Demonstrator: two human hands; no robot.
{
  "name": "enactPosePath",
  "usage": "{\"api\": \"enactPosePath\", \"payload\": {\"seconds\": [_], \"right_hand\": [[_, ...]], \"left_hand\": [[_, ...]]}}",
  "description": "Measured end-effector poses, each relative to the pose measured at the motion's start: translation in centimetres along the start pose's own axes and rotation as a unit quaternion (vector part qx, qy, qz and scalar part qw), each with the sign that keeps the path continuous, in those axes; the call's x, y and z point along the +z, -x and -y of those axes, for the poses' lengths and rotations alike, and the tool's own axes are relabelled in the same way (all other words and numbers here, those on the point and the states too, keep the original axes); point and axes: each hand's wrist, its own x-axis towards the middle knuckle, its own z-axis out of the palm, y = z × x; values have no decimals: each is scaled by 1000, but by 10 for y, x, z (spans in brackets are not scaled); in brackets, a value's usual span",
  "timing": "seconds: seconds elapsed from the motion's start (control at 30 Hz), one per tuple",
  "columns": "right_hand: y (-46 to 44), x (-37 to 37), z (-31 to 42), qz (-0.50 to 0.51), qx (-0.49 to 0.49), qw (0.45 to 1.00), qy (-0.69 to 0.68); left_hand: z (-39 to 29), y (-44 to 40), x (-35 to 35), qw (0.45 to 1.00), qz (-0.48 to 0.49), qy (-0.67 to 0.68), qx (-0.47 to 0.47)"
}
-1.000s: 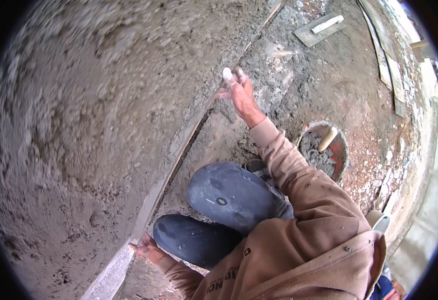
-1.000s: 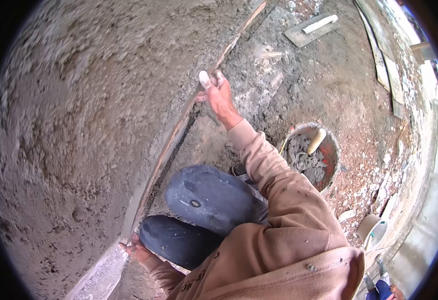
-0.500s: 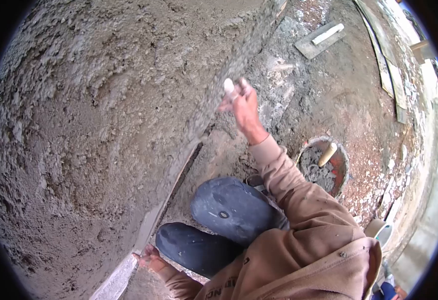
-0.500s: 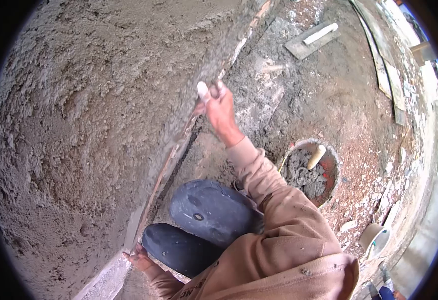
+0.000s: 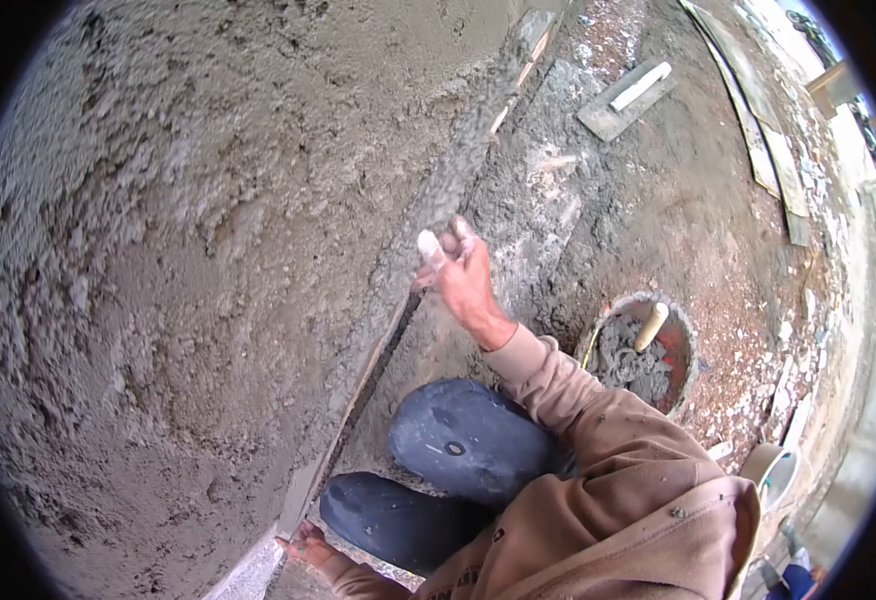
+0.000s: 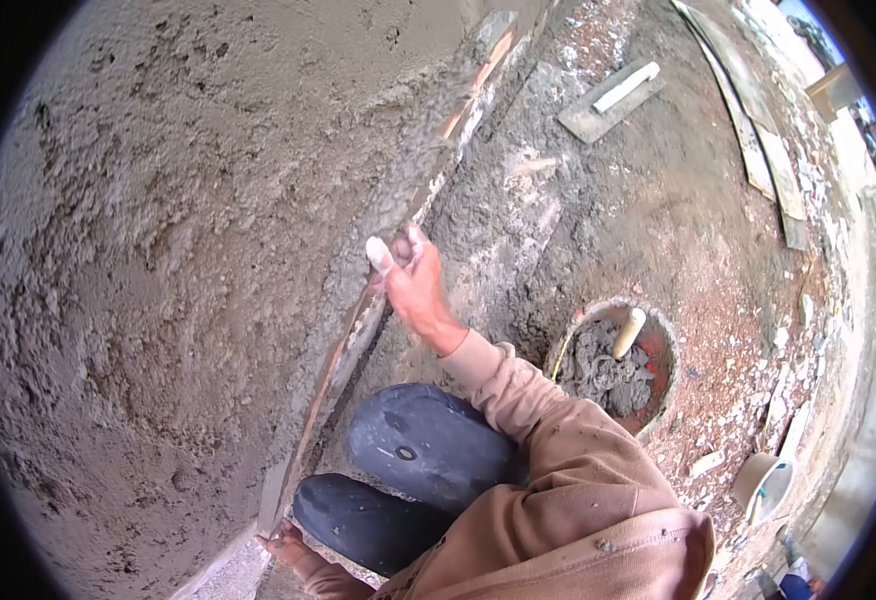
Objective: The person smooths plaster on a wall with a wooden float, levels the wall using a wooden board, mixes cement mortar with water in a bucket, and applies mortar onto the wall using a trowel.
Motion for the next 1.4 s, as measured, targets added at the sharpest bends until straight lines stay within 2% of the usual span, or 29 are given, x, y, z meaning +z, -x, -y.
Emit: {"api": "enactPosePath", "payload": {"seconds": [0.03,0.1,0.23,0.3,0.37,0.4,0.47,0.57,0.7,0.83,0.87,0.93,1.07,1.17,1.2,1.23,1.3,1.37,1.4], "right_hand": [[-3,-3,7,-1,-5,1000,-1],[-21,-2,38,-11,0,1000,11],[-31,-6,47,-30,-25,998,48],[-25,-5,44,-12,-32,998,56],[-18,0,35,-15,-24,998,61],[-8,3,32,-7,-19,998,65],[9,13,35,-7,2,999,50],[5,14,27,-11,-7,1000,4],[-16,11,71,-8,-32,999,26],[-46,-11,67,-8,-48,992,120],[-33,4,84,-26,-12,999,33],[-21,11,89,-31,-26,998,54],[-9,12,58,-24,-47,990,127],[-1,25,59,-27,-43,999,-11],[-3,23,60,-26,-52,998,-8],[-12,19,65,-17,-71,997,5],[-31,11,77,-8,-97,995,34],[-42,17,105,-28,-79,996,31],[-43,15,114,-29,-64,997,30]], "left_hand": [[-1,-1,-4,1000,-14,9,10],[10,68,34,998,-44,30,30],[11,74,33,999,41,20,17],[9,99,40,999,6,17,29],[8,68,29,999,25,11,41],[6,51,29,999,-23,28,25],[7,23,17,998,-3,47,39],[2,27,22,998,-30,32,39],[6,76,51,996,-74,26,30],[8,68,45,997,-28,-23,63],[11,67,44,996,1,-42,82],[11,67,40,993,21,-58,100],[0,41,35,998,-35,21,40],[-8,-7,9,998,-39,27,29],[-7,-26,-2,999,-2,-15,33],[-9,-52,-21,988,80,-115,69],[-13,-87,-50,928,183,-282,160],[-10,-82,-51,918,182,-302,180],[-9,-87,-52,940,154,-265,150]]}}
